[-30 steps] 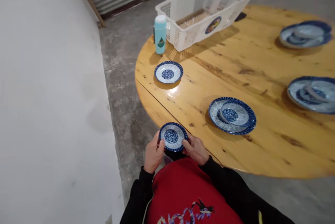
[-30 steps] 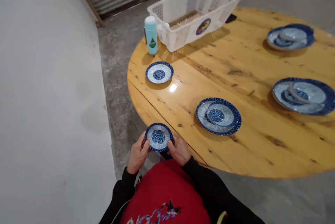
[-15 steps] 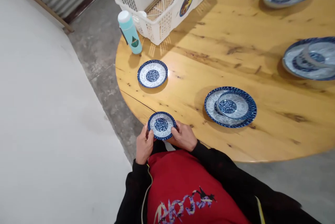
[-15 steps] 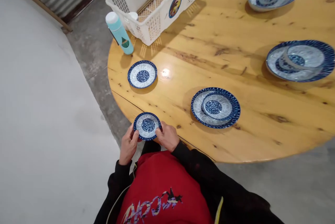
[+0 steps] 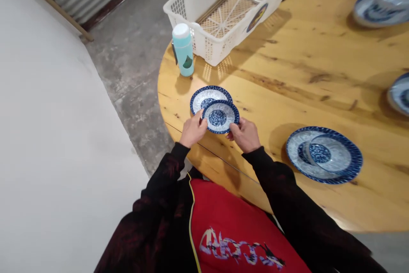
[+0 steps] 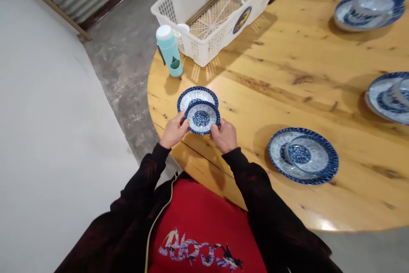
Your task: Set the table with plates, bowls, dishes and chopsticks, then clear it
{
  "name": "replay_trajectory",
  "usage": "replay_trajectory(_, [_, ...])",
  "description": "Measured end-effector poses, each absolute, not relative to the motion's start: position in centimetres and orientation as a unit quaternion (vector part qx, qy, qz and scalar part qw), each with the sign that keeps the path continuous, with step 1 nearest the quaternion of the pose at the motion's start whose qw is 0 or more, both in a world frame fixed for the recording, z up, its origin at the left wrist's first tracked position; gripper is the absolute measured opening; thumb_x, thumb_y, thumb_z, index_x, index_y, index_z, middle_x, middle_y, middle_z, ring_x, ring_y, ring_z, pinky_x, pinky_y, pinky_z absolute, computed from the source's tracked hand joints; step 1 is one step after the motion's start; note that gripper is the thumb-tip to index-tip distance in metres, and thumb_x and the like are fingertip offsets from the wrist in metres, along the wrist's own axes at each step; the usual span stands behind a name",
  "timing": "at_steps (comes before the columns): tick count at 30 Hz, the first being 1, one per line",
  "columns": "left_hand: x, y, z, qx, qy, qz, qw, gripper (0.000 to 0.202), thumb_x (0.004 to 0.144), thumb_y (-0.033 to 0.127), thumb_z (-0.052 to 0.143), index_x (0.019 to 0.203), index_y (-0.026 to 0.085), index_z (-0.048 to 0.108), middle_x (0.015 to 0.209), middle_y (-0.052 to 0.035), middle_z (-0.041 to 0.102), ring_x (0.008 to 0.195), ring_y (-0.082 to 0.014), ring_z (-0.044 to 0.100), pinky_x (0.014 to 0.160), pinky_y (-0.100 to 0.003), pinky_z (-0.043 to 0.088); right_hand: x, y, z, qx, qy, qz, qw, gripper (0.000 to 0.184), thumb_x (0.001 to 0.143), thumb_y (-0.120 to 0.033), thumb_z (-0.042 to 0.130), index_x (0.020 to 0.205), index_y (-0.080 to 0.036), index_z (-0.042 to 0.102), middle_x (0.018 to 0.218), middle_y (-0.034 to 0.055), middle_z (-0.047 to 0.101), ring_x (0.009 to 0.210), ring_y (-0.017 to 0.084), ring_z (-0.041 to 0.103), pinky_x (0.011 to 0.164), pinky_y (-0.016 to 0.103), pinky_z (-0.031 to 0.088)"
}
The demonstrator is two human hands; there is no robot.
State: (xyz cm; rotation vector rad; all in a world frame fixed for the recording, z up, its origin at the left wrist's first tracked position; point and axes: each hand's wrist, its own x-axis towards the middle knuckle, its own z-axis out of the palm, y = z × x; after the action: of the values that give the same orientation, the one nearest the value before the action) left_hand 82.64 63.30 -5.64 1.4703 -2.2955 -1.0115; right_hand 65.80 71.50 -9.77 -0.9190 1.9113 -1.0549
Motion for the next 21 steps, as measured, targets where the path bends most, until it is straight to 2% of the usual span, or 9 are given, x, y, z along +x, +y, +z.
replay_trajectory(2, [82.0, 60.0, -5.7, 0.483, -0.808, -0.324, 0.089, 0.043, 0.097, 0.024, 0.045, 0.136, 0.015, 0.06, 0.099, -0.0085, 0.076, 0.093, -0.0232, 0.069, 0.088, -0.031, 0.048, 66.0, 69.0, -10.3, -0.308, 0.749, -0.444, 0.384, 0.007, 0.073, -0.024, 0.05, 0.076, -0.021, 0.055, 0.051, 0.0022, 0.061, 0.048, 0.02, 0.061, 0.05, 0.03, 0.05])
replay_trajectory(7, [80.4, 53.7, -7.3, 0.414, -0.854, -0.314, 0.032, 0.033, 0.092, 0.02, 0.046, 0.116, 0.015, 0.068, 0.103, -0.0113, 0.076, 0.1, -0.0255, 0.067, 0.087, -0.03, 0.045, 66.3, 65.1, -12.2, -0.224, 0.759, -0.48, 0.378, 0.023, 0.067, -0.019, 0.052, 0.089, -0.018, 0.057, 0.055, -0.001, 0.06, 0.044, 0.017, 0.058, 0.042, 0.026, 0.049])
replay_trajectory(11, [79.7, 51.1, -8.7, 0.381, -0.863, -0.333, 0.018, 0.03, 0.09, 0.018, 0.045, 0.104, 0.012, 0.071, 0.1, -0.0127, 0.075, 0.098, -0.0251, 0.067, 0.085, -0.031, 0.043, 66.3, 64.1, -13.7, -0.215, 0.774, -0.468, 0.368, 0.019, 0.067, -0.021, 0.052, 0.086, -0.02, 0.054, 0.054, -0.0019, 0.06, 0.043, 0.015, 0.057, 0.04, 0.024, 0.047])
replay_trajectory(17, [79.6, 50.1, -10.1, 0.367, -0.856, -0.364, 0.024, 0.026, 0.089, 0.017, 0.046, 0.093, 0.011, 0.071, 0.088, -0.0116, 0.075, 0.095, -0.0253, 0.067, 0.084, -0.033, 0.043, 66.4, 64.2, -14.0, -0.201, 0.789, -0.449, 0.368, 0.019, 0.066, -0.02, 0.052, 0.085, -0.019, 0.055, 0.057, 0.0017, 0.063, 0.05, 0.02, 0.064, 0.043, 0.028, 0.05])
replay_trajectory(21, [79.5, 50.0, -10.8, 0.363, -0.848, -0.386, 0.033, 0.024, 0.087, 0.015, 0.049, 0.091, 0.011, 0.071, 0.093, -0.0136, 0.075, 0.098, -0.0264, 0.066, 0.088, -0.035, 0.044, 66.8, 64.6, -13.6, -0.191, 0.795, -0.443, 0.367, 0.016, 0.065, -0.022, 0.054, 0.081, -0.02, 0.054, 0.059, 0.0028, 0.065, 0.051, 0.021, 0.064, 0.042, 0.028, 0.049])
